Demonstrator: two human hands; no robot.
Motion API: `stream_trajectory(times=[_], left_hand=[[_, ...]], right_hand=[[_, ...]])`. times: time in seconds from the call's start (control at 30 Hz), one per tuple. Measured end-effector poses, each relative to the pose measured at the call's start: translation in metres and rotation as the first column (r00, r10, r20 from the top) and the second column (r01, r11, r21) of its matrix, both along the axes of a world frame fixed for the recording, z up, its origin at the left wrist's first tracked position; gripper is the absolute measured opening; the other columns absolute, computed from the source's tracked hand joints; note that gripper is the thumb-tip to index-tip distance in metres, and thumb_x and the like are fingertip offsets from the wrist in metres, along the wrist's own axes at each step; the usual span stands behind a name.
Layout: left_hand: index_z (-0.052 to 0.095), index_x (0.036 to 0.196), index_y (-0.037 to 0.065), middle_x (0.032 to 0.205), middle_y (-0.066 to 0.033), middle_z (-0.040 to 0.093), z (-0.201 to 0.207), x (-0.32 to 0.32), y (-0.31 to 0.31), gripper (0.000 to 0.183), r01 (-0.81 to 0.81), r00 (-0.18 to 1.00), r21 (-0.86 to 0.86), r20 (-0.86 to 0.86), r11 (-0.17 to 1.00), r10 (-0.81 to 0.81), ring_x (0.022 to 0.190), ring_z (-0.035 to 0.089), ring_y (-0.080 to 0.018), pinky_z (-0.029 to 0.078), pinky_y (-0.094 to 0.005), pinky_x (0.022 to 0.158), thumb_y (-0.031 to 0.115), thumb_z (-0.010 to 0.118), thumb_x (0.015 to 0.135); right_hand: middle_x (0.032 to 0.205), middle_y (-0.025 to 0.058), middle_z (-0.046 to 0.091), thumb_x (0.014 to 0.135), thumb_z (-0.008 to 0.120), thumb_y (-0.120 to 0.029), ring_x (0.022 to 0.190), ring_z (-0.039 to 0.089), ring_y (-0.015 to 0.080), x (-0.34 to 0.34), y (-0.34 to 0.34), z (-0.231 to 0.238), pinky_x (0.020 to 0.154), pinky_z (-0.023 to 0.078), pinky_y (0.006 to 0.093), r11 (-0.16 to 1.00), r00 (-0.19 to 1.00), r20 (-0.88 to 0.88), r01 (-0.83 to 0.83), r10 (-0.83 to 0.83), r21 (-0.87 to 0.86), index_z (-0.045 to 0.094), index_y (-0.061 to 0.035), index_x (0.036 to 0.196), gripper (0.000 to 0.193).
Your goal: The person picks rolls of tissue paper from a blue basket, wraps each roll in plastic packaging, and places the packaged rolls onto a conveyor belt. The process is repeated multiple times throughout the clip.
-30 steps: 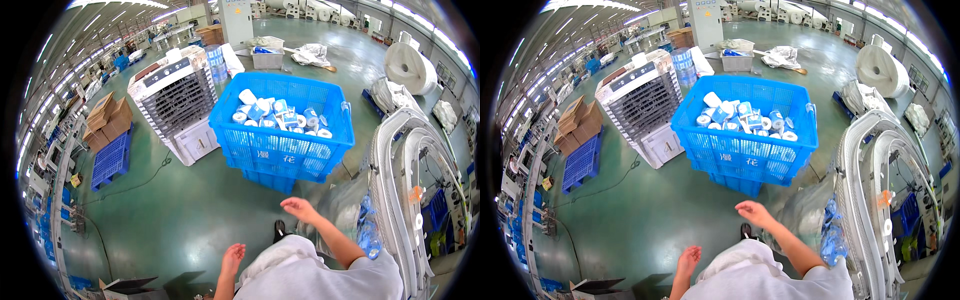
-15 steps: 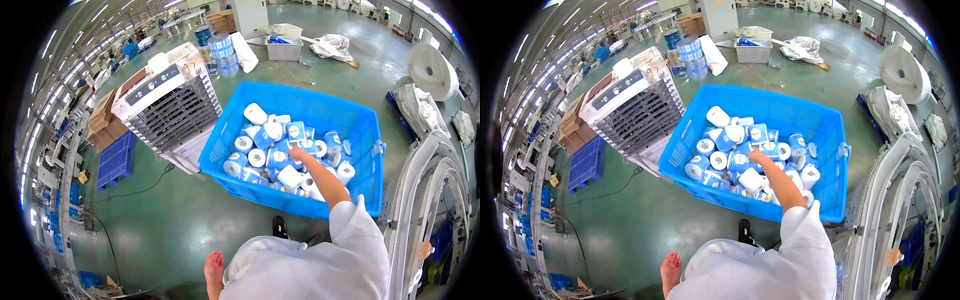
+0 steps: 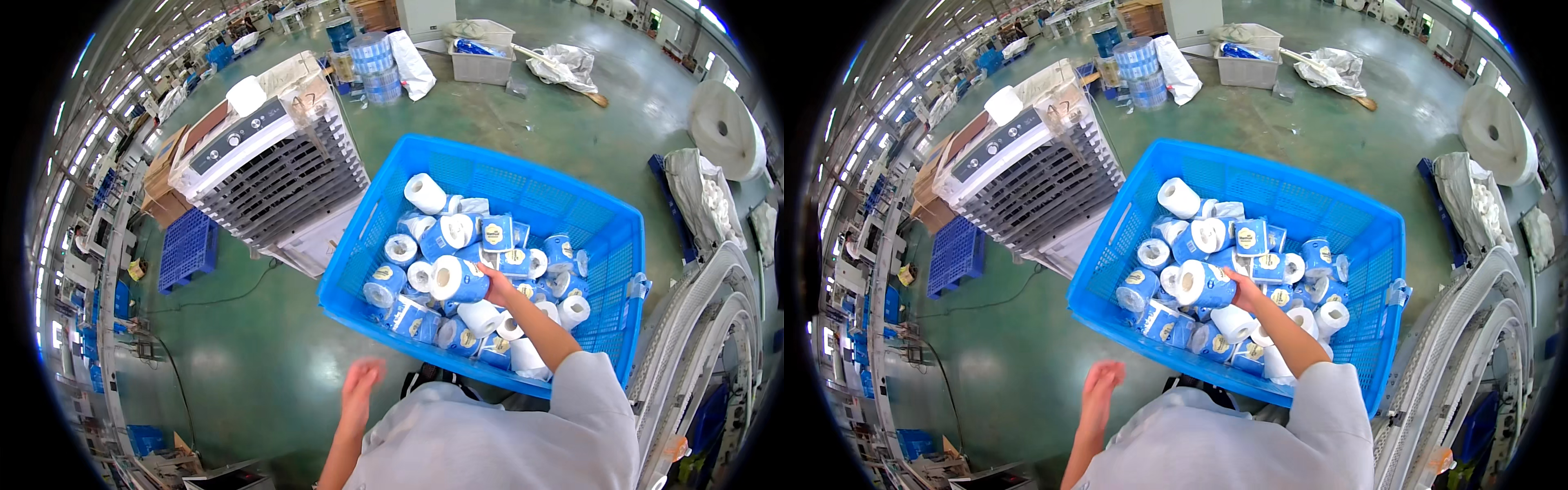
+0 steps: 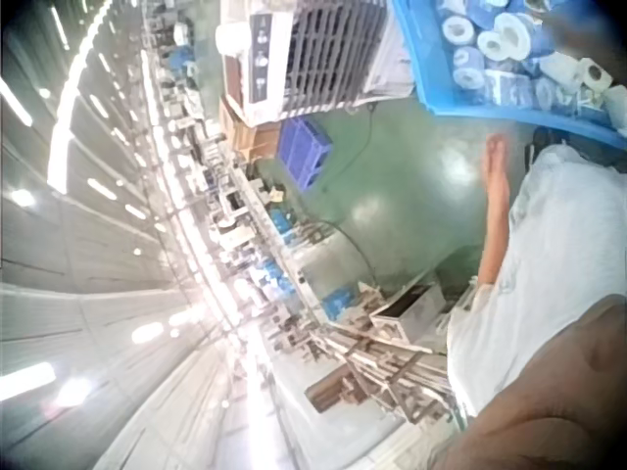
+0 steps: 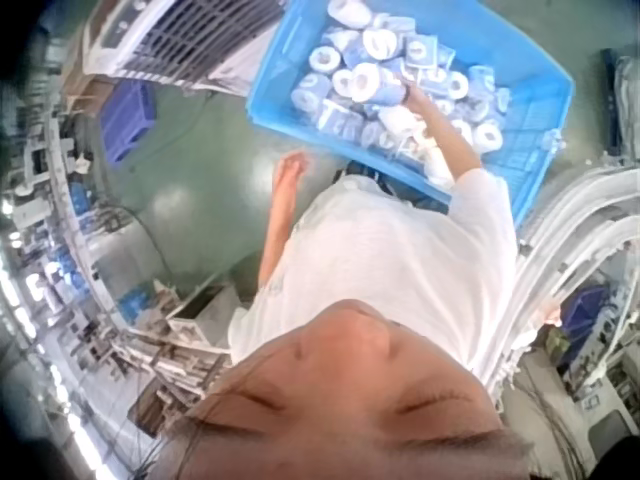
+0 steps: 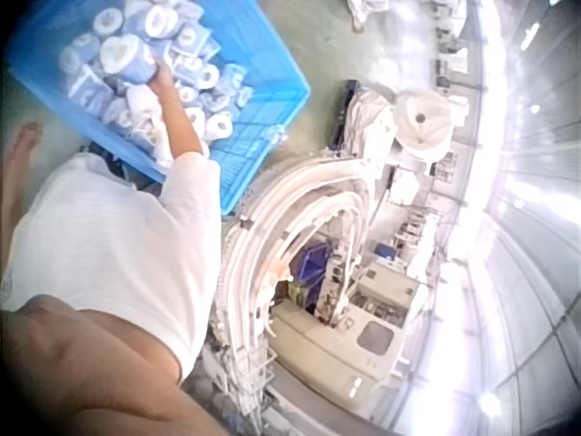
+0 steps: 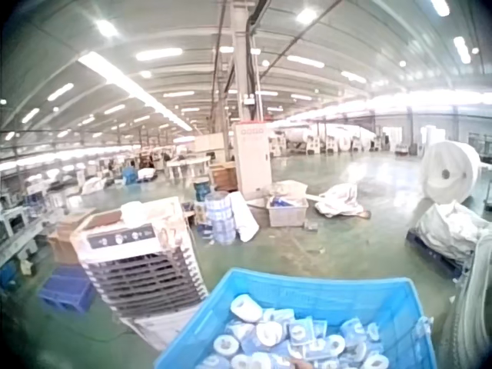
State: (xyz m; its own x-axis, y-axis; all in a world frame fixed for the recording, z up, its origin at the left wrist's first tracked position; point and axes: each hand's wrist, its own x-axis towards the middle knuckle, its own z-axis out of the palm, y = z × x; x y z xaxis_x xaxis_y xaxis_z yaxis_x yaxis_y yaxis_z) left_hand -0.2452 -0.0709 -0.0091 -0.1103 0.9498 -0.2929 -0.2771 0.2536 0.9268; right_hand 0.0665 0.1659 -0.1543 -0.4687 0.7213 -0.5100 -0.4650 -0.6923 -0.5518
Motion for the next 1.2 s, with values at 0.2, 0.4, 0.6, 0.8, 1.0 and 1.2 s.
stream_trajectory(times=[0.2, 0.4, 0.6, 0.8, 1.0, 1.2], left_hand=[[0.025, 0.136, 0.013, 0.133, -0.0102, 0.033, 0.032, 0.064, 0.094, 0.065, 0.405, 0.911, 0.034, 0.065, 0.914, -0.407, 0.118, 0.041, -0.0216, 0.041, -0.0349, 0.091, 0.015, 0.061, 0.082], [0.030, 0.133, 0.009, 0.123, -0.0098, 0.045, 0.020, 0.067, 0.099, 0.059, 0.367, 0.894, 0.144, 0.219, 0.919, -0.391, 0.114, 0.045, -0.0196, 0.040, -0.0313, 0.092, 0.000, 0.055, 0.080], [0.034, 0.129, 0.002, 0.128, -0.0124, 0.042, 0.023, 0.074, 0.089, 0.053, 0.282, 0.959, 0.503, -0.129, 0.817, -0.252, 0.116, 0.044, -0.0222, 0.033, -0.0332, 0.100, -0.002, 0.051, 0.080], [0.036, 0.128, 0.004, 0.127, -0.0115, 0.043, 0.000, 0.072, 0.107, 0.053, 0.343, 0.910, 0.354, 0.106, 0.870, -0.402, 0.115, 0.044, -0.0198, 0.037, -0.0305, 0.096, -0.009, 0.048, 0.079], [0.038, 0.126, 0.005, 0.120, -0.0084, 0.049, -0.007, 0.082, 0.095, 0.050, 0.550, 0.776, 0.191, 0.244, 0.813, -0.582, 0.110, 0.048, -0.0176, 0.041, -0.0291, 0.092, -0.010, 0.049, 0.080], [0.041, 0.127, 0.006, 0.121, -0.0082, 0.051, -0.014, 0.066, 0.109, 0.049, 0.883, 0.467, 0.023, 0.027, 0.468, -0.884, 0.113, 0.048, -0.0171, 0.041, -0.0301, 0.092, -0.007, 0.051, 0.080]], right_hand=[[0.125, 0.0112, 0.050, 0.087, 0.050, -0.043, 0.109, 0.054, 0.0207, -0.030, -0.078, 0.125, 0.092, 0.044, 0.0357, 0.964, 0.996, -0.049, -0.055, 0.070, 0.262, 0.047, -0.0039, 0.123, 0.053], [0.094, 0.0077, 0.060, 0.085, 0.060, -0.026, 0.084, 0.058, 0.0118, -0.047, -0.114, 0.168, 0.072, 0.048, 0.0248, 0.793, 0.846, 0.077, 0.458, -0.528, 0.401, 0.055, -0.0036, 0.102, 0.028], [0.069, -0.0006, 0.057, 0.072, 0.073, -0.009, 0.058, 0.047, 0.0072, -0.086, -0.152, 0.196, 0.051, 0.035, 0.0226, 0.271, 0.304, 0.199, 0.216, -0.932, 0.938, 0.057, -0.0083, 0.076, 0.016], [0.069, 0.0011, 0.058, 0.066, 0.076, -0.016, 0.060, 0.049, 0.0160, -0.139, -0.207, 0.209, 0.057, 0.034, 0.0296, 0.123, 0.419, 0.371, -0.510, -0.829, 0.851, 0.060, -0.0132, 0.076, 0.019], [0.070, 0.0014, 0.057, 0.072, 0.072, -0.016, 0.061, 0.051, 0.0127, -0.135, -0.234, 0.236, 0.060, 0.039, 0.0276, 0.384, 0.690, 0.366, -0.136, -0.625, 0.913, 0.060, -0.0098, 0.077, 0.014], [0.072, 0.0002, 0.053, 0.085, 0.057, -0.016, 0.061, 0.045, 0.0078, -0.041, -0.222, 0.263, 0.054, 0.036, 0.0214, 0.114, 0.405, -0.276, 0.715, -0.872, 0.689, 0.056, -0.0048, 0.080, 0.012]])
